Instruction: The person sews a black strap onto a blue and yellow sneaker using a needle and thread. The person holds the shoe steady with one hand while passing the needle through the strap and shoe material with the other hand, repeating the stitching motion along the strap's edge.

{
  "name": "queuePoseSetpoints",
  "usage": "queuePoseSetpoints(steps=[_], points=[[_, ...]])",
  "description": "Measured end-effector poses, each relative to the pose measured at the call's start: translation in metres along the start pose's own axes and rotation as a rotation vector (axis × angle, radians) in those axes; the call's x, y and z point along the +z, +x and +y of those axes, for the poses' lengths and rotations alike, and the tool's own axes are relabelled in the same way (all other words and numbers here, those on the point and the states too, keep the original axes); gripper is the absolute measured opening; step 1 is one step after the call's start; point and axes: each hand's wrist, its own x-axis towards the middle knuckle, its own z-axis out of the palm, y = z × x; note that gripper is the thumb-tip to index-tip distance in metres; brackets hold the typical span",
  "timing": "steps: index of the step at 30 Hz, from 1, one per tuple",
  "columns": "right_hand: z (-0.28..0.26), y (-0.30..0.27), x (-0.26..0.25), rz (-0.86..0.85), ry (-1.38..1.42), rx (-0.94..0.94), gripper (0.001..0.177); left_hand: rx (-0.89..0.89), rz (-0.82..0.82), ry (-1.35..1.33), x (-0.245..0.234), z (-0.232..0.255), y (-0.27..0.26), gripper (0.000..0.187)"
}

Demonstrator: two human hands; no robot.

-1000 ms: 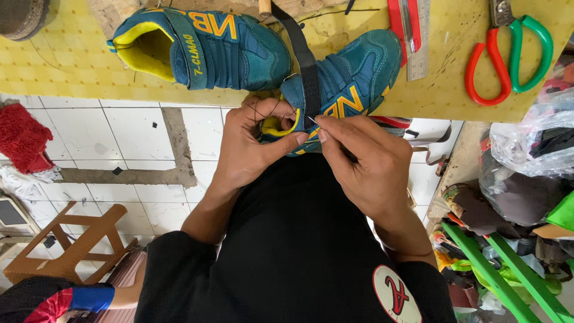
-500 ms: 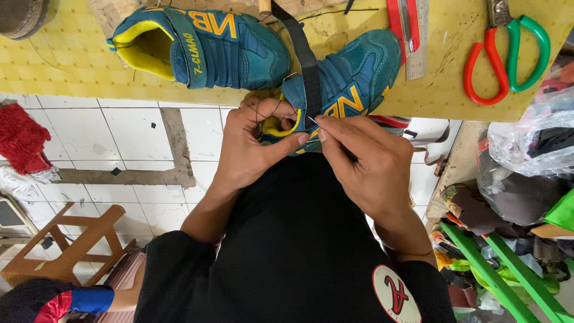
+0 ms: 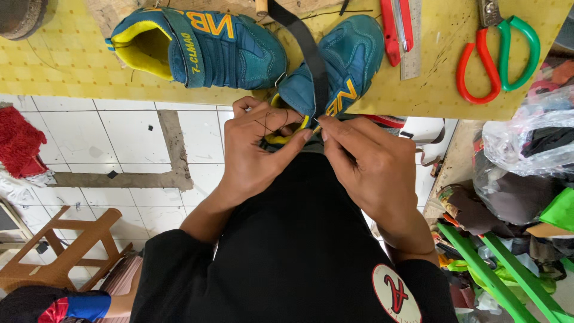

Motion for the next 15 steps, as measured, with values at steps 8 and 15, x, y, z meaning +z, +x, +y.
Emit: queuePoseSetpoints(steps=[8, 15], points=[[0.003, 0.002, -0.002, -0.030, -0.001, 0.019, 0.015, 0.080, -0.007, 0.082, 0.006, -0.005, 0.001, 0.013], [0.006, -0.004, -0.001, -0.030, -0.083, 0.044, 0.013, 0.097, 0.064, 0.071, 0.014, -0.004, -0.003, 0.012]])
